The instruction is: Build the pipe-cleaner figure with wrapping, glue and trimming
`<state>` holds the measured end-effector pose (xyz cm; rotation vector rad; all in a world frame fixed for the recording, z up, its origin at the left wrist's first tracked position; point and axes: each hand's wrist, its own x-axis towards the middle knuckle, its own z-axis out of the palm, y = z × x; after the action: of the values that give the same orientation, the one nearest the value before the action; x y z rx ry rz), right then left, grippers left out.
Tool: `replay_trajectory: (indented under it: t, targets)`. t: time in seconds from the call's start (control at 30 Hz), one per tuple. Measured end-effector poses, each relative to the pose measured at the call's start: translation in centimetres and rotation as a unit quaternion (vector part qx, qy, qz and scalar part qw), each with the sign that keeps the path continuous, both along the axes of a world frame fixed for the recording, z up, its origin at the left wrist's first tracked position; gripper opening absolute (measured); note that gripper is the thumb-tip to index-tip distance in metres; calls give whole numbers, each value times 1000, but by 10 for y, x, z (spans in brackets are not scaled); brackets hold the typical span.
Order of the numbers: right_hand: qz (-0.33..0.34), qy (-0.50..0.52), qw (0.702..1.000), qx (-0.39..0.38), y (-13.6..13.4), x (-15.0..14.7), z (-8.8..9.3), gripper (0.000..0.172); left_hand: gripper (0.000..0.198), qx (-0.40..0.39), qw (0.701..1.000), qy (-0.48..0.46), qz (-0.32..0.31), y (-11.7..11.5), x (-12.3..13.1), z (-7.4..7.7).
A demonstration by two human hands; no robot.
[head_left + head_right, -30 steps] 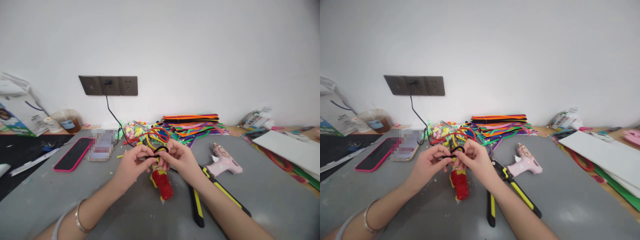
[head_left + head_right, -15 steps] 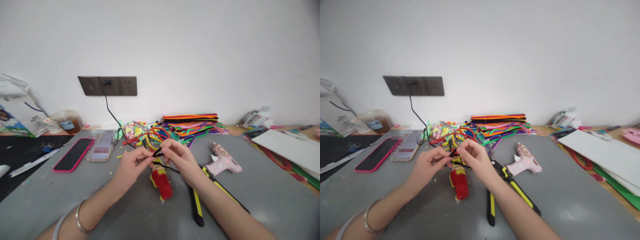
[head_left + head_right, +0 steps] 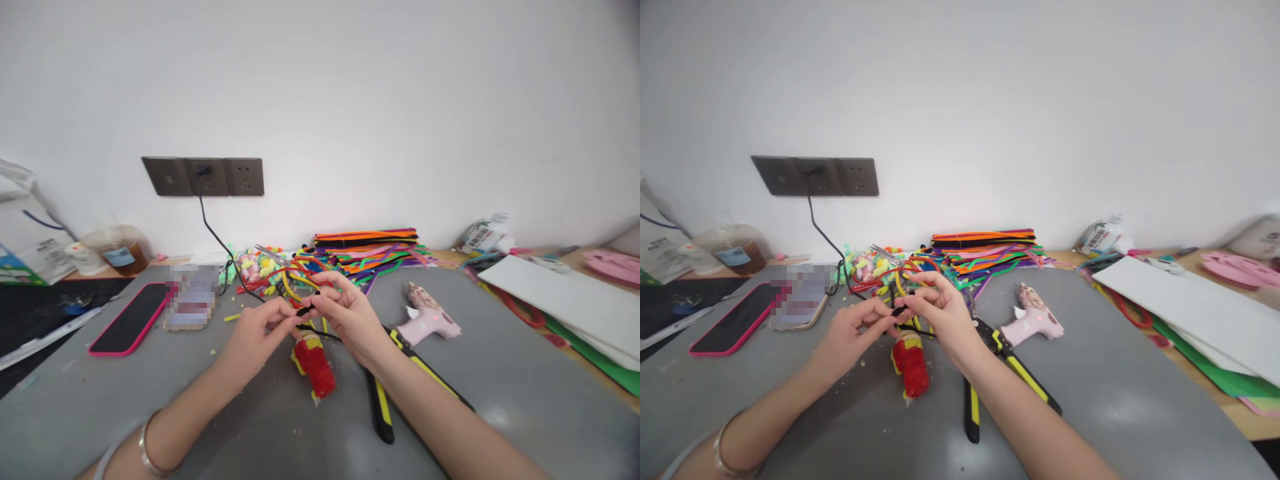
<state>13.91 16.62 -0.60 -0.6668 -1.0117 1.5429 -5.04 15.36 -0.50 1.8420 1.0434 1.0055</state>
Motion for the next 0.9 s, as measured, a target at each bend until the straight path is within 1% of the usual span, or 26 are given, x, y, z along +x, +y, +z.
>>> replay_trajectory:
  t: [0.1,0.23,0.33,0.4,0.43,0.47,0.5,0.53,0.6,0.63,0.7,0.73,0.77,0.8,0.87,0.9]
  targets:
    - [-19,-32,999,10,1,1,-2,35,19,33,999,28,12,2,-2,-1]
    - [-46,-72,996,23,4,-1,-6,31,18,102,990,83,51,4,-5,-7]
    - [-47,-98,993,39,5,-1,-3,30,21,129,983,110,62,5,-7,-11]
    - [-59,-154,983,84,-2,5,3,26,21,140,981,116,71,6,-8,-11]
    - [-76,-209,967,125,-8,11,7,24,21,140,981,114,74,7,-8,-11]
    - [-106,-290,934,180,-16,20,10,23,21,134,982,106,78,7,-7,-10]
    - [-144,-372,889,225,-26,30,12,27,21,125,985,91,81,7,-7,-9]
    - [-191,-445,840,247,-39,41,12,28,21,110,988,70,81,7,-6,-8]
    - [-259,-566,748,231,-66,64,5,22,22,65,995,11,76,7,-5,-6]
    - [-288,-621,696,217,-80,73,-1,25,22,38,997,-19,70,7,-4,-5]
    - [-345,-710,582,193,-104,84,-19,37,23,-13,996,-63,56,7,-2,-4]
    - [-347,-735,553,185,-114,86,-28,39,24,-32,996,-73,51,7,-2,-4]
    - [-337,-744,546,185,-121,85,-38,38,25,-44,995,-78,47,7,-2,-4]
    - [-326,-748,546,189,-126,82,-46,40,26,-52,995,-79,43,7,-2,-3]
    - [-328,-752,536,199,-129,74,-57,62,28,-59,994,-84,34,7,-2,-3]
    - [-324,-758,531,194,-128,70,-61,70,29,-61,994,-88,28,7,-2,-3]
